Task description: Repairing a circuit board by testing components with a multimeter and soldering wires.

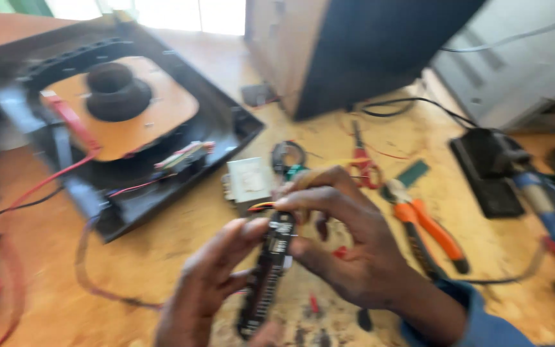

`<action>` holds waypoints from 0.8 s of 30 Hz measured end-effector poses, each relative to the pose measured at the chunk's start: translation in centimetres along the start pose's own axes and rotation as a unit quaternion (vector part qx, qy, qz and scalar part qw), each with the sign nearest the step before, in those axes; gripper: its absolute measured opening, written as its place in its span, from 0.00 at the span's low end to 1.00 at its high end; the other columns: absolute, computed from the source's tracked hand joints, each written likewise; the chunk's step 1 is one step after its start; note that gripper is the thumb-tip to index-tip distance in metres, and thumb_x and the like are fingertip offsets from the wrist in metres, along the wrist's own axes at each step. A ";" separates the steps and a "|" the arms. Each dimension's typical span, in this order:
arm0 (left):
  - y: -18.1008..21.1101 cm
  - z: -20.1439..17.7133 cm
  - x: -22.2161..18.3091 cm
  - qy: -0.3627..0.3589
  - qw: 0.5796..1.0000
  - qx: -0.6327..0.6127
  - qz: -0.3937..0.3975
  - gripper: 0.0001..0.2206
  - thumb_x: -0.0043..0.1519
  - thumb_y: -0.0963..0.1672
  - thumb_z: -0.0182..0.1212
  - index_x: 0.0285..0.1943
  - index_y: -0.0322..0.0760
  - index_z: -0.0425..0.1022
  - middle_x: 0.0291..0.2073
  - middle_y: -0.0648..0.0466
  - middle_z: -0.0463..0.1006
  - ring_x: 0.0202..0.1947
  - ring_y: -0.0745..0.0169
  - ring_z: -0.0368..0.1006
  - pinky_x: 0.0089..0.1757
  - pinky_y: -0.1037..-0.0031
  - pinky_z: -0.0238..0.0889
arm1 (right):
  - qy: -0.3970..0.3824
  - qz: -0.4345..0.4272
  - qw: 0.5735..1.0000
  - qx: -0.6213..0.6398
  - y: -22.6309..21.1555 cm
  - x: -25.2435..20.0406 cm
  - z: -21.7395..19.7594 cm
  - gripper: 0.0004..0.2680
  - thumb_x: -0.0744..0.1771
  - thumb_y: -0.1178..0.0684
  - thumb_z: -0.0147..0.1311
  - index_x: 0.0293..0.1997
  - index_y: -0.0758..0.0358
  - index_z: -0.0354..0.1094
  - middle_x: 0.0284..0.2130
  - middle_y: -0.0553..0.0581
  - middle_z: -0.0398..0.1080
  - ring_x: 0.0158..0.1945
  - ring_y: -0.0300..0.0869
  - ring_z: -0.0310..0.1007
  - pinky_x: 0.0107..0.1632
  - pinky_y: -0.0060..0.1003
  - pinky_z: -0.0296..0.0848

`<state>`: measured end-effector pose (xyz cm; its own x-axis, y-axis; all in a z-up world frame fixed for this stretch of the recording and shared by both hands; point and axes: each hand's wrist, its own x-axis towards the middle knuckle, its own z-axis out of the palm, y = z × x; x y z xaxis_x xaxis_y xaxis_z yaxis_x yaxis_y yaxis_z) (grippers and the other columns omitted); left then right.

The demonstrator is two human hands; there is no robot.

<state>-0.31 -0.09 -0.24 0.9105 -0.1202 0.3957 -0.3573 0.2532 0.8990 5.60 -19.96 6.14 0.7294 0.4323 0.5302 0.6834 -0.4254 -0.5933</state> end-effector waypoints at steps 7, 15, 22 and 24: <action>1.9 1.5 2.6 0.114 0.991 0.068 -0.014 0.24 0.55 0.40 0.62 0.61 0.21 0.69 0.52 0.35 0.84 0.53 0.53 0.83 0.56 0.72 0.73 | 0.037 0.019 0.999 0.026 0.2 0.8 -0.5 0.08 0.66 0.47 0.54 0.43 0.56 0.66 0.43 0.54 0.69 0.39 0.36 0.69 0.38 0.30 0.68; 4.6 -0.9 7.6 0.013 0.984 0.175 -0.042 0.15 0.60 0.41 0.60 0.55 0.27 0.76 0.48 0.45 0.87 0.48 0.65 0.84 0.50 0.81 0.76 | -0.003 -0.041 0.997 0.064 -0.5 3.6 -0.6 0.09 0.68 0.47 0.55 0.46 0.61 0.68 0.41 0.54 0.73 0.44 0.42 0.76 0.48 0.36 0.76; 2.4 -4.0 8.4 0.023 0.995 0.079 -0.048 0.09 0.64 0.40 0.58 0.51 0.30 0.76 0.42 0.46 0.85 0.44 0.64 0.81 0.46 0.78 0.74 | -0.013 0.085 0.986 0.143 2.3 3.3 1.2 0.13 0.63 0.53 0.64 0.50 0.64 0.74 0.43 0.55 0.77 0.43 0.37 0.77 0.48 0.28 0.77; 2.6 -4.4 8.6 0.012 0.998 0.035 -0.052 0.10 0.64 0.41 0.58 0.52 0.30 0.75 0.43 0.45 0.85 0.46 0.63 0.81 0.49 0.77 0.75 | -0.019 0.113 0.977 0.182 2.0 3.6 1.0 0.13 0.62 0.57 0.64 0.50 0.68 0.74 0.42 0.58 0.78 0.44 0.39 0.77 0.50 0.30 0.77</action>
<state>7.46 3.75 4.71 0.9481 -0.1188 0.2951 -0.2730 0.1723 0.9465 9.60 -18.47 6.28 0.8542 0.3921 0.3414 0.4433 -0.2062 -0.8723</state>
